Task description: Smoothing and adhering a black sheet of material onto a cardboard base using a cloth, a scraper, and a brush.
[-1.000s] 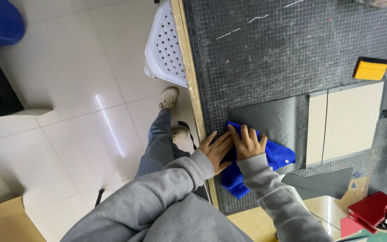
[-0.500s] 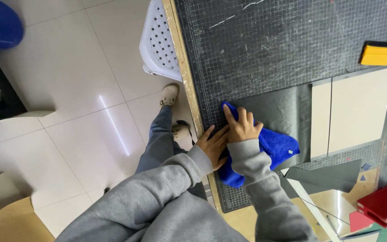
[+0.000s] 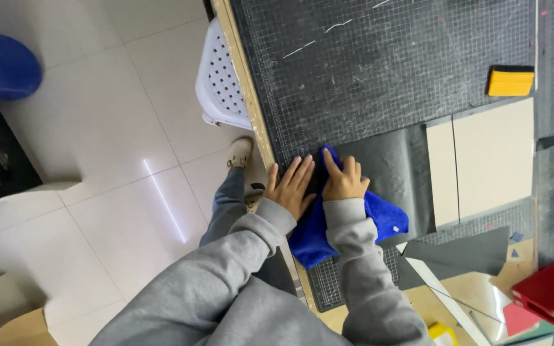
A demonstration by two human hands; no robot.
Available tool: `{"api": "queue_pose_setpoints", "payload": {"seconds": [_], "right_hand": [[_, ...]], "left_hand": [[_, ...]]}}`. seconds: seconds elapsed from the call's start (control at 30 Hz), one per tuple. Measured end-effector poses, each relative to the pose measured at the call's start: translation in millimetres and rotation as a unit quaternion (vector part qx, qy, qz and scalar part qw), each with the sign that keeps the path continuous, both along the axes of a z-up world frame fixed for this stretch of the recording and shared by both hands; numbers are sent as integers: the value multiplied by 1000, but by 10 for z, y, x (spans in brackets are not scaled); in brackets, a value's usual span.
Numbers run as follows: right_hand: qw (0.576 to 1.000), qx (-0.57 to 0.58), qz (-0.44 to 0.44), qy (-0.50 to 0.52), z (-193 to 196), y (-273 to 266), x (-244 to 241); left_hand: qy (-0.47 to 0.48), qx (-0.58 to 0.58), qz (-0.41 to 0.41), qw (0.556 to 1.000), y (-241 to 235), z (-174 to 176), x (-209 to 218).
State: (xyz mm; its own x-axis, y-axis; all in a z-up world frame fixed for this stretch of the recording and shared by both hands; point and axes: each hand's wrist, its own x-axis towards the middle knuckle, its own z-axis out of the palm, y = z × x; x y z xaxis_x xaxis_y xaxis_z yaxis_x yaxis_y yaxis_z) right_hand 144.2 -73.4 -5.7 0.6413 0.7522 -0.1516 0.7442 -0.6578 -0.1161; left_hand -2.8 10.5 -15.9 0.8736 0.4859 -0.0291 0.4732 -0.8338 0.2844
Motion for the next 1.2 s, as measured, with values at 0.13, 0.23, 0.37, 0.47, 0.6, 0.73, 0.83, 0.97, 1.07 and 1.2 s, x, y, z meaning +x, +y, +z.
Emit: {"api": "queue_pose_setpoints", "payload": {"seconds": [0.13, 0.23, 0.37, 0.47, 0.6, 0.73, 0.83, 0.97, 1.07, 1.2], "right_hand": [[998, -22, 16, 60, 29, -85, 52], [971, 52, -53, 227, -165, -273, 275], [890, 224, -126, 377, 889, -269, 587], [907, 228, -117, 334, 1589, -144, 1081], [879, 416, -173, 152, 2185, 295, 1901], [871, 458, -169, 52, 2557, 478, 2608], [937, 246, -242, -60, 1671, -167, 3540], [962, 54, -268, -16, 534, -538, 4217], [924, -272, -261, 70, 933, -84, 4112], [920, -342, -193, 3, 443, -173, 4447]], "left_hand": [[-6, -19, -19, 1000, -4, 57, -29], [-22, -29, -28, 999, 112, 119, 9], [-114, -92, -26, 989, 345, -249, -5], [-140, -114, -62, 982, 626, -343, -63], [-200, -144, -19, 969, 1029, -209, 135], [-229, -206, -60, 950, 1652, 277, 508], [-224, -167, -82, 957, 2097, 369, 791], [-279, -20, -120, 953, 2892, 453, 1814], [-251, 24, -103, 962, 3368, 604, 2778], [-84, 45, -139, 986, 3527, 225, 3478]]}}
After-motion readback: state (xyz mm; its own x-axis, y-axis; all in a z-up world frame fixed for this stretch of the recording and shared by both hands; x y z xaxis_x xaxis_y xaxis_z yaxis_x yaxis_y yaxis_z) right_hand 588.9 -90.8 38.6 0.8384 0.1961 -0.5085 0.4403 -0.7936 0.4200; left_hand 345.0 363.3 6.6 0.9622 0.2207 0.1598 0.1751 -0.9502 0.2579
